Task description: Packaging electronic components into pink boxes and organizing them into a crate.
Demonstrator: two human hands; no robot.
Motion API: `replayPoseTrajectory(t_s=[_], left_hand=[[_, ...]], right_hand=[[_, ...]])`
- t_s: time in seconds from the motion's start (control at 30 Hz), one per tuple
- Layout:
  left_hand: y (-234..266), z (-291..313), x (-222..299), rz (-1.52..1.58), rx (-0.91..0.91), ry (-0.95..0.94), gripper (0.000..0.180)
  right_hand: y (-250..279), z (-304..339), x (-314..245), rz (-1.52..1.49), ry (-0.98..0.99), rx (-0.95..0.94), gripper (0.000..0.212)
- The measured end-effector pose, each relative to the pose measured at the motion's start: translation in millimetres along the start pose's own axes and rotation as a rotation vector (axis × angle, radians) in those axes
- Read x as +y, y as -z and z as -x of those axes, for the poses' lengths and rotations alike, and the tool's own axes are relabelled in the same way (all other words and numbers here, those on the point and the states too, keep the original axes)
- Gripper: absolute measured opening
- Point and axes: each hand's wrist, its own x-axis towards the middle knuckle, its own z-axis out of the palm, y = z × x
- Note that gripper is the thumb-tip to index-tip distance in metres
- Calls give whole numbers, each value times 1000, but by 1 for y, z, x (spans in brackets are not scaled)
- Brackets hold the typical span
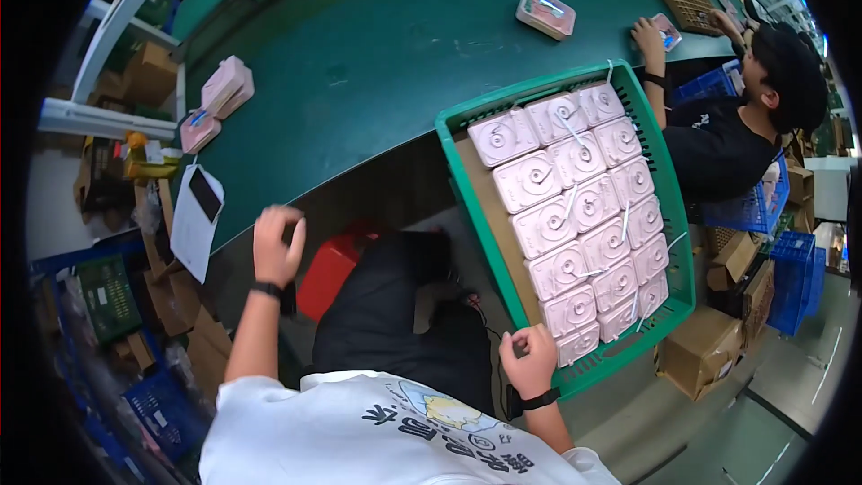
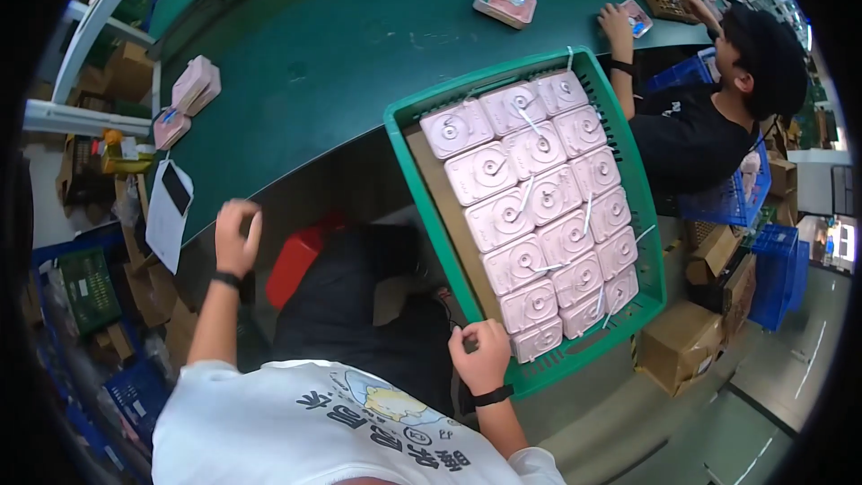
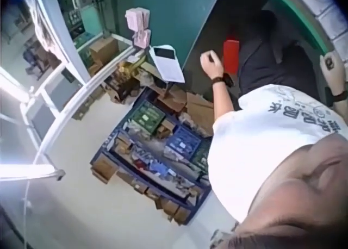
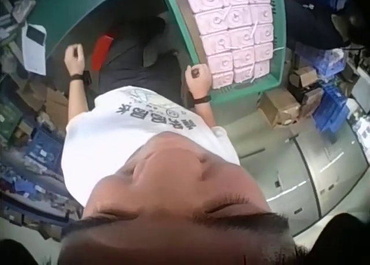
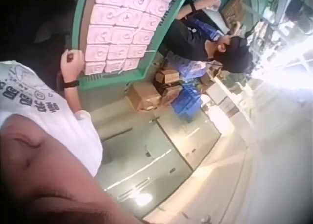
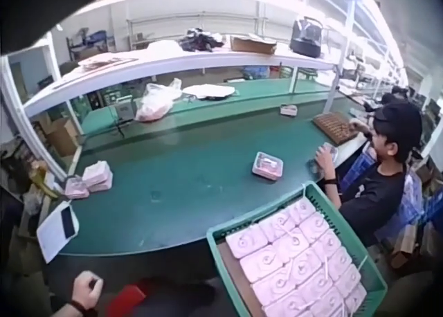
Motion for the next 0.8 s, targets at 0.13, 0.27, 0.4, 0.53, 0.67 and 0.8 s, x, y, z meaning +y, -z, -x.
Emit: replayPoseTrajectory(t_s=[0.13,0.27,0.4,0.53,0.67,0.8], left_hand=[[-3,205,-138,289,42,765,20],[-45,354,-276,634,186,1696,42],[-102,382,-392,729,38,1802,71],[-176,347,-436,1535,219,1480,65],[-135,372,-394,1412,72,1462,63],[-98,390,-381,1277,5,1447,60]], right_hand=[[-14,-7,-26,38,-47,78,24],[-37,-75,-73,-81,-121,3,22],[-92,-193,-142,32,152,59,22],[-169,-316,-172,191,191,126,34],[-220,-346,-123,224,-285,44,38],[-227,-347,-158,121,-303,-5,45]])
